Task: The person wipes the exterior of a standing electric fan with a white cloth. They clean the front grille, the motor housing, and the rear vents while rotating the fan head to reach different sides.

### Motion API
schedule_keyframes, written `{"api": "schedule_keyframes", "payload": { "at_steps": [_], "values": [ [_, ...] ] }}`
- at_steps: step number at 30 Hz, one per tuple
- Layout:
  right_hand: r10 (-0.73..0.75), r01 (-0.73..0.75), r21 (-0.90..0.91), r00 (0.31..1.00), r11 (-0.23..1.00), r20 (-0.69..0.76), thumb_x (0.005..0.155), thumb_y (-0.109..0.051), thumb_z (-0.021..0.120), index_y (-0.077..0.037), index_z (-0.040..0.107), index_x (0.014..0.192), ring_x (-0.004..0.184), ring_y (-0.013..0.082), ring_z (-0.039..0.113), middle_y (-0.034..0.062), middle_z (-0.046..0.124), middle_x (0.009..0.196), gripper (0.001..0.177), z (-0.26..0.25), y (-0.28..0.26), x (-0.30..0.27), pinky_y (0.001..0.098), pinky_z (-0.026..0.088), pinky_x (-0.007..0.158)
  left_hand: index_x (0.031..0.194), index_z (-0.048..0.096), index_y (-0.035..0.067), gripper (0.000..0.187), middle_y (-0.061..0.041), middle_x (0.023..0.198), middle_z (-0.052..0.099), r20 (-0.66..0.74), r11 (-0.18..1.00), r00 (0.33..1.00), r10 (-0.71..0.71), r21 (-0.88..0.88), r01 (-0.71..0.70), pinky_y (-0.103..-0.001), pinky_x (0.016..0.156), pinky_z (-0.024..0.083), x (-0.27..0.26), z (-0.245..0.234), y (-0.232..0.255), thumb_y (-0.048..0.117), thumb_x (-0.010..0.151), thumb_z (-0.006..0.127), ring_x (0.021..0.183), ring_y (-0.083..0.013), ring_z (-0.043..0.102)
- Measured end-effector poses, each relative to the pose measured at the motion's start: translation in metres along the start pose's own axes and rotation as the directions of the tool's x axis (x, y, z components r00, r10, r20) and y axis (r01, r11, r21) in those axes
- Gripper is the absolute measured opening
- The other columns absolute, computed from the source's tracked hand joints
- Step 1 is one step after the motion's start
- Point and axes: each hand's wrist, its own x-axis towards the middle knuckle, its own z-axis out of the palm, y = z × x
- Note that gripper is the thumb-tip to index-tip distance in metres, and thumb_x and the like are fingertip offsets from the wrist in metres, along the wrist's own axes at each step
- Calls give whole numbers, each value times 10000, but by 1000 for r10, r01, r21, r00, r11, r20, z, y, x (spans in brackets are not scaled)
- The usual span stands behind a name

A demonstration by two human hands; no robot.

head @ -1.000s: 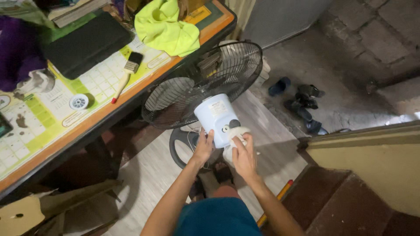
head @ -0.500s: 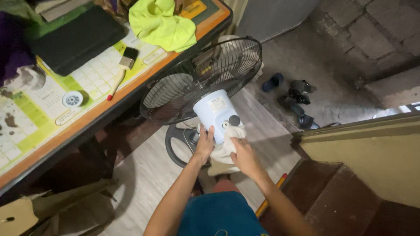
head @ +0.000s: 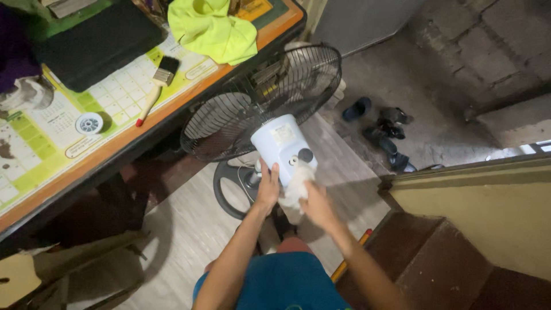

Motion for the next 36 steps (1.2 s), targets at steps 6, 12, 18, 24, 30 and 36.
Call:
{"api": "schedule_keyframes", "payload": {
  "at_steps": [6,12,18,24,30,36],
  "values": [
    [6,-9,-55,998,998,-57,814,-181,724,-55,585,1133,977,468,663,244,694,1058,371,-2,-11,21,546,528,811,1614,-29,184,840,-133,1595,353,41,958,963,-267,-95,270,-459,1018,455,1,-5,17,492,956,393,1383,-293,450],
    [-21,2,-327,998,945,-55,825,-127,666,-77,650,1100,821,426,702,217,704,953,280,-16,-16,6,529,551,714,1607,-52,180,859,-120,1594,338,35,979,990,-135,-149,139,-428,984,505,-10,9,19,511,966,415,1376,-282,456],
    [-256,234,-451,967,861,12,853,-82,629,-81,675,1015,807,362,739,191,720,950,169,-44,5,60,467,581,711,1643,62,43,838,-227,1527,482,-108,987,993,47,157,-29,-362,1108,422,2,8,23,512,1037,402,1345,-318,553],
    [-360,297,276,908,914,214,805,-93,661,-28,576,1280,969,414,702,242,723,1083,488,-81,54,112,459,557,807,1637,66,21,822,-239,1640,324,-117,987,981,153,60,-146,-355,1185,288,-22,15,19,457,1045,434,1467,-323,394],
    [-440,385,215,752,898,491,806,-84,640,-80,535,1397,987,406,702,238,733,1086,600,-95,46,149,443,542,837,1540,-88,-123,1201,-347,1603,226,-247,933,909,334,223,-283,-400,1200,236,-31,51,28,320,897,824,1485,-395,272],
    [-412,436,87,739,896,533,754,-71,613,-83,549,1376,887,409,729,251,744,984,626,-116,19,146,454,562,800,1574,-54,-108,1184,-297,1591,335,-291,958,913,285,71,-276,-362,1186,329,-33,62,25,395,860,745,1459,-327,406]
  ]
}}
